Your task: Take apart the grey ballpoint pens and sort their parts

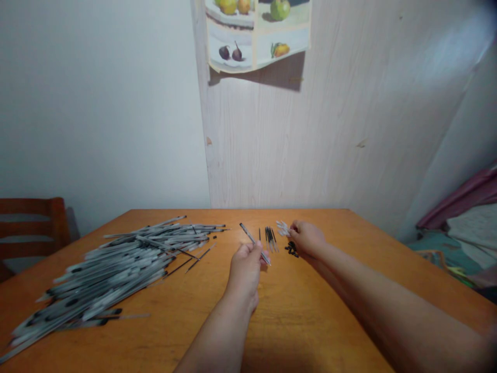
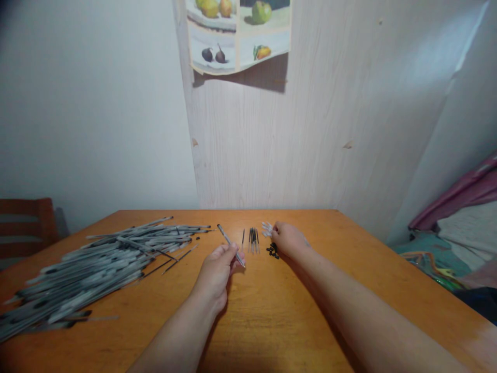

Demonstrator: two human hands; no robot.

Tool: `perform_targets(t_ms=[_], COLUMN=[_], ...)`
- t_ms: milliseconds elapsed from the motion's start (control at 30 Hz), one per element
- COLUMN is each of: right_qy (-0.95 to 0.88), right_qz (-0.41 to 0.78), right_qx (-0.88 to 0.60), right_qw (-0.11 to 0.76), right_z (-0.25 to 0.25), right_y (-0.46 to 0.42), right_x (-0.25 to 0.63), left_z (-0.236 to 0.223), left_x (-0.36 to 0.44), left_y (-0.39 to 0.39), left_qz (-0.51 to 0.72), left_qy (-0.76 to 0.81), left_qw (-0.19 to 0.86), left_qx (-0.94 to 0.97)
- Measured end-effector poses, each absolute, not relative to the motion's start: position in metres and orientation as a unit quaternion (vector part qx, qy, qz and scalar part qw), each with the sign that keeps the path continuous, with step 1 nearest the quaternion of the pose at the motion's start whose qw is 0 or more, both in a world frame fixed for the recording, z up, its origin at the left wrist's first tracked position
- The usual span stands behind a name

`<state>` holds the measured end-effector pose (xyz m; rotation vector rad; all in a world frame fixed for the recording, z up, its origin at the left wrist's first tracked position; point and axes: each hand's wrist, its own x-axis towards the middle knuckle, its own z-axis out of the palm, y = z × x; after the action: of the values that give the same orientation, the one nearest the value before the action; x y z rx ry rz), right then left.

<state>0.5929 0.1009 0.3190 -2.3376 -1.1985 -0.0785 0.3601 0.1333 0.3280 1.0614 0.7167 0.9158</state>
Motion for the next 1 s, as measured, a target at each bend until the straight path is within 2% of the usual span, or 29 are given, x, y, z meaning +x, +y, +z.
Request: perform_targets(t_ms=[133, 200, 267, 367, 533, 600, 700, 767, 833, 1000], right_qy=[-0.452, -0.467, -0.485, -0.469, -0.457, -0.459, -0.416, -0.366, -0.325, -0.276], right_qz=[-0.015, 0.014, 0.095, 0.19, 0.221, 0.202, 0.192, 0.204, 0.228, 0.333], right_qx=[-0.831, -0.796, -0.711, -0.642, -0.607, -0.611, -0.61, -0.591, -0.56, -0.495], right_qw=[0.324, 0.385, 0.5, 0.576, 0.612, 0.612, 0.646, 0.689, 0.727, 0.754], right_z=[0.322, 0.327, 0.334, 0.349, 0.361, 0.359, 0.357, 0.357, 0.358, 0.359], right_y=[0.092, 0.084, 0.072, 0.053, 0.034, 0.032, 0.032, 0.032, 0.031, 0.028], right_x=[0.578, 0.565, 0.549, 0.525, 0.509, 0.51, 0.514, 0.515, 0.513, 0.49], left_z=[0.323, 0.32, 0.318, 0.32, 0.332, 0.336, 0.339, 0.341, 0.34, 0.335], left_x=[0.364, 0.366, 0.366, 0.361, 0.353, 0.351, 0.35, 0.351, 0.354, 0.365], left_y=[0.13, 0.129, 0.128, 0.123, 0.109, 0.105, 0.103, 0.103, 0.104, 0.106], left_qz=[0.402, 0.397, 0.4, 0.407, 0.358, 0.35, 0.409, 0.465, 0.488, 0.422], left_qy=[0.303, 0.292, 0.286, 0.281, 0.277, 0.275, 0.29, 0.292, 0.269, 0.221], left_qw=[0.668, 0.644, 0.604, 0.49, 0.253, 0.197, 0.146, 0.153, 0.224, 0.602], left_qx=[0.548, 0.585, 0.627, 0.718, 0.855, 0.874, 0.853, 0.822, 0.8, 0.641])
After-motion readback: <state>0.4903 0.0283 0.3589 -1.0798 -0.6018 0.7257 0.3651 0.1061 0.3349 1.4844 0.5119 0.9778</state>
